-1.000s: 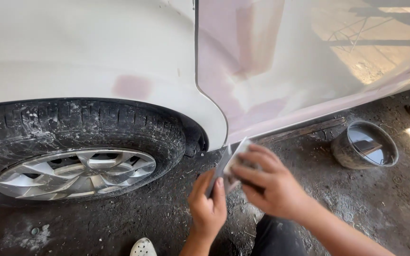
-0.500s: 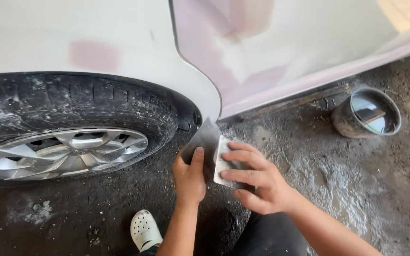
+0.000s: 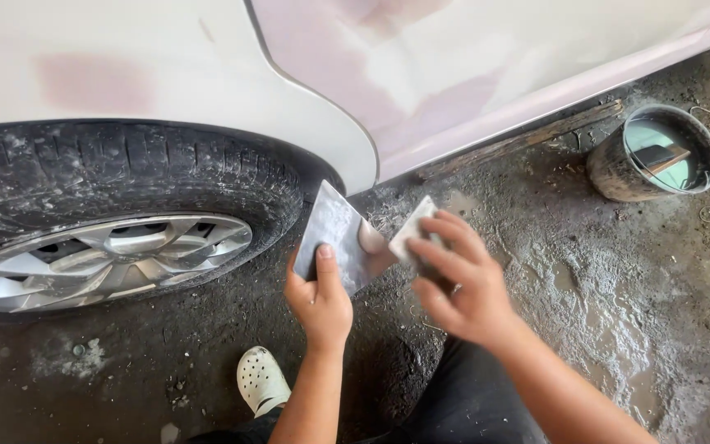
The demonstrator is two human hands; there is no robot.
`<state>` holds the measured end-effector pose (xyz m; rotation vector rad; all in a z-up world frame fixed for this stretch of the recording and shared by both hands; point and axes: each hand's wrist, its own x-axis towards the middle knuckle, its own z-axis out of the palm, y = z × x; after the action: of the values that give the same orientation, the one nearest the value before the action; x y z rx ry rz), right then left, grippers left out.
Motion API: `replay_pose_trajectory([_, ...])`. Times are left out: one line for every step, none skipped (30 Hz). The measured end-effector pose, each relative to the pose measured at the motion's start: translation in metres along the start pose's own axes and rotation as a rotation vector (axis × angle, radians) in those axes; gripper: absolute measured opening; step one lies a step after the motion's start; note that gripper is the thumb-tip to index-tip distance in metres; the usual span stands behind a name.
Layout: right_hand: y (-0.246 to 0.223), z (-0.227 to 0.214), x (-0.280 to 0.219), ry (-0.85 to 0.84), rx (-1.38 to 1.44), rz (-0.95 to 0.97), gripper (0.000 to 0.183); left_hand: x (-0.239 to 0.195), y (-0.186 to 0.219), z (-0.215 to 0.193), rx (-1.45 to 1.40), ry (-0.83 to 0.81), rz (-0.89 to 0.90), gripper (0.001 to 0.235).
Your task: The person sands the side panel of a white car using a sanding block. They work along the lower edge of the door and the area above the wheel arch, smoothing the surface.
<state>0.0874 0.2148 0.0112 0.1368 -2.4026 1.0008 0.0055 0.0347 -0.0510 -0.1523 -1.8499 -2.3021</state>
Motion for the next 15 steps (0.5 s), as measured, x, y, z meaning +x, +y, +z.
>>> replay_pose_trajectory([-0.006, 0.006, -0.001, 0.003, -0.001, 0.004, 0.047, -0.001, 0.003, 0.003, 0.001, -0.005, -0.002, 0.024])
replay_pose_trajectory([-0.011, 0.013, -0.003, 0.006, -0.032, -0.059, 0.048, -0.003, 0.005, 0.005, 0.029, -0.008, 0.063, 0.024])
replay_pose_trajectory([-0.017, 0.019, -0.004, 0.010, -0.063, -0.122, 0.049, -0.005, 0.008, 0.007, 0.056, -0.013, 0.128, 0.025])
replay_pose_trajectory([-0.015, 0.026, -0.012, 0.012, -0.060, -0.121, 0.049, -0.006, 0.007, 0.006, 0.059, -0.015, 0.129, 0.025])
replay_pose_trajectory([-0.012, 0.033, -0.020, -0.058, -0.080, -0.100, 0.047, -0.007, 0.005, 0.004, 0.051, 0.021, 0.141, 0.024])
replay_pose_trajectory([-0.010, 0.040, -0.027, -0.128, -0.101, -0.081, 0.045, -0.008, 0.004, 0.003, 0.040, 0.057, 0.155, 0.024])
replay_pose_trajectory([0.000, 0.042, -0.033, -0.124, -0.101, -0.081, 0.045, -0.005, 0.001, 0.000, 0.041, 0.054, 0.158, 0.024])
replay_pose_trajectory([0.010, 0.044, -0.040, -0.194, -0.016, -0.016, 0.047, -0.004, -0.002, -0.004, 0.022, 0.106, 0.173, 0.024])
replay_pose_trajectory([0.019, 0.047, -0.047, -0.264, 0.070, 0.048, 0.049, -0.003, -0.005, -0.009, 0.003, 0.157, 0.188, 0.024])
replay_pose_trajectory([0.035, 0.047, -0.052, -0.264, 0.067, 0.047, 0.049, 0.002, -0.002, -0.011, 0.000, 0.158, 0.188, 0.024])
replay_pose_trajectory([0.051, 0.047, -0.057, -0.260, 0.451, 0.337, 0.052, 0.007, 0.000, -0.015, 0.015, 0.174, 0.203, 0.025])
replay_pose_trajectory([0.068, 0.046, -0.061, -0.253, 0.830, 0.627, 0.055, 0.011, 0.003, -0.017, 0.028, 0.198, 0.217, 0.026])
replay_pose_trajectory([0.072, 0.038, -0.051, -0.260, 0.823, 0.625, 0.055, 0.015, 0.002, -0.018, 0.023, 0.206, 0.216, 0.026])
replay_pose_trajectory([0.076, 0.032, -0.040, -0.224, 1.264, 0.641, 0.055, 0.018, 0.001, -0.020, 0.022, 0.206, 0.200, 0.026])
replay_pose_trajectory([0.080, 0.026, -0.030, -0.174, 1.705, 0.637, 0.058, 0.022, -0.001, -0.021, 0.021, 0.206, 0.184, 0.027])
